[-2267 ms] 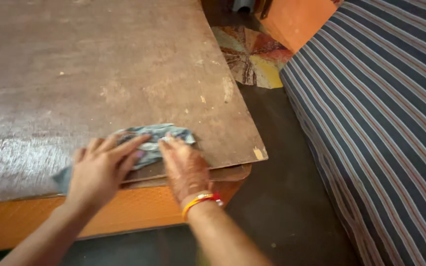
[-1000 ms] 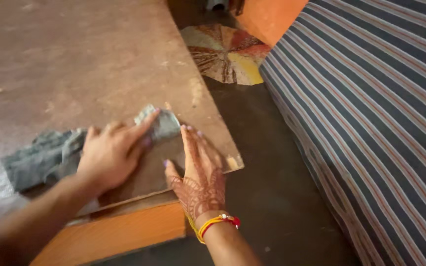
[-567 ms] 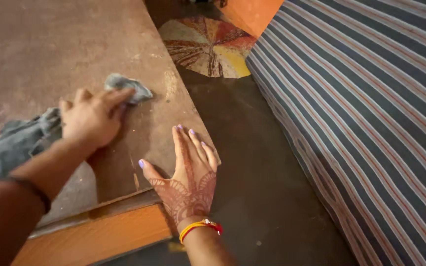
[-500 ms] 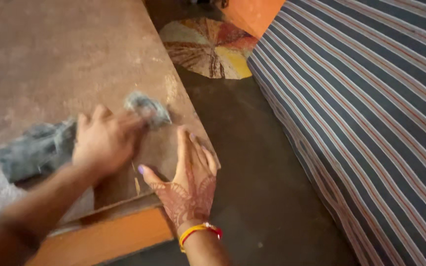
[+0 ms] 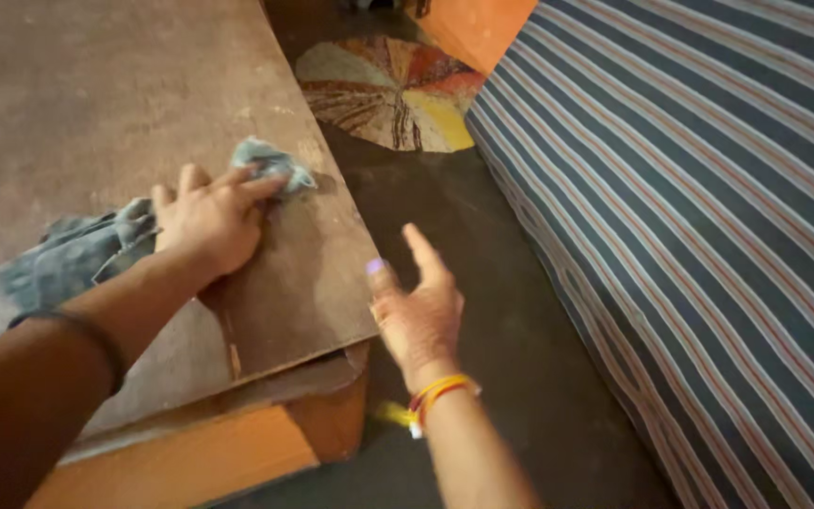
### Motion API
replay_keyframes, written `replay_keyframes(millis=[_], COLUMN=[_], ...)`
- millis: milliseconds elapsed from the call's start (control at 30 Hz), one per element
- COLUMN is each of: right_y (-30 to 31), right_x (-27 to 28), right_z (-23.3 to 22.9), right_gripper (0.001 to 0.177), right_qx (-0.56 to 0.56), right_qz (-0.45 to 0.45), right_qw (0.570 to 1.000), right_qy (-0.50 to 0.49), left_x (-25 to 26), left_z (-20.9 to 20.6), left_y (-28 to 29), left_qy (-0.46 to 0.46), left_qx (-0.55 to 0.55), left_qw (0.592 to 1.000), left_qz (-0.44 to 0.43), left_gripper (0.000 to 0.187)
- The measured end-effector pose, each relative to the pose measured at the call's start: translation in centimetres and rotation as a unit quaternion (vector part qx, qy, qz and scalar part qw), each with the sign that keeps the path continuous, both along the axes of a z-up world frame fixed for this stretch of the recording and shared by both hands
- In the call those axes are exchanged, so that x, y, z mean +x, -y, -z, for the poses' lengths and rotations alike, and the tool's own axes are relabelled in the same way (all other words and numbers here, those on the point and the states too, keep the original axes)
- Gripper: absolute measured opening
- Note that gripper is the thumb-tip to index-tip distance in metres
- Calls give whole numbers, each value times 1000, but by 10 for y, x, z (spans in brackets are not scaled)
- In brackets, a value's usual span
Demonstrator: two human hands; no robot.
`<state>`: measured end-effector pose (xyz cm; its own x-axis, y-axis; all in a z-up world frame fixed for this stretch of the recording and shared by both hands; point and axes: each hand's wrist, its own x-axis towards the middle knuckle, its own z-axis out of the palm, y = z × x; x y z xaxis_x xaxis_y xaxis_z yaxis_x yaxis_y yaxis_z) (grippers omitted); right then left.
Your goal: The person wipes the patterned side and the wooden top surface of a bed frame using a cloth, then opens a top panel and wipes the inner ledges.
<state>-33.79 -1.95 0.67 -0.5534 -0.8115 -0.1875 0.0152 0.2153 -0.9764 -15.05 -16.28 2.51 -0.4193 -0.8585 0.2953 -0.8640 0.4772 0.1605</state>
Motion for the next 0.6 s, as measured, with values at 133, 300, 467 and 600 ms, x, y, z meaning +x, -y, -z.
replay_keyframes(millis=[133,300,467,600], right_y=[10,3,-2,1], right_x=[-11,3,5,-3], right_z=[24,42,43,50], right_gripper=[48,49,44,39], right_qx=[-221,-248,-263,-242], right_qz=[-50,-37,-28,-43], right_qw=[973,928,892,879], right_qy=[50,275,366,409], left_x=[-6,-3,-20,-34], left_z=[-7,-6,-2,0], left_y=[-76,-91,-20,-25], left_qy=[23,-16,-39,-44], left_qx=[-31,-35,-39,-45], left_qw=[990,971,991,996], left_qz=[133,235,118,63], left_gripper=[57,54,41,36])
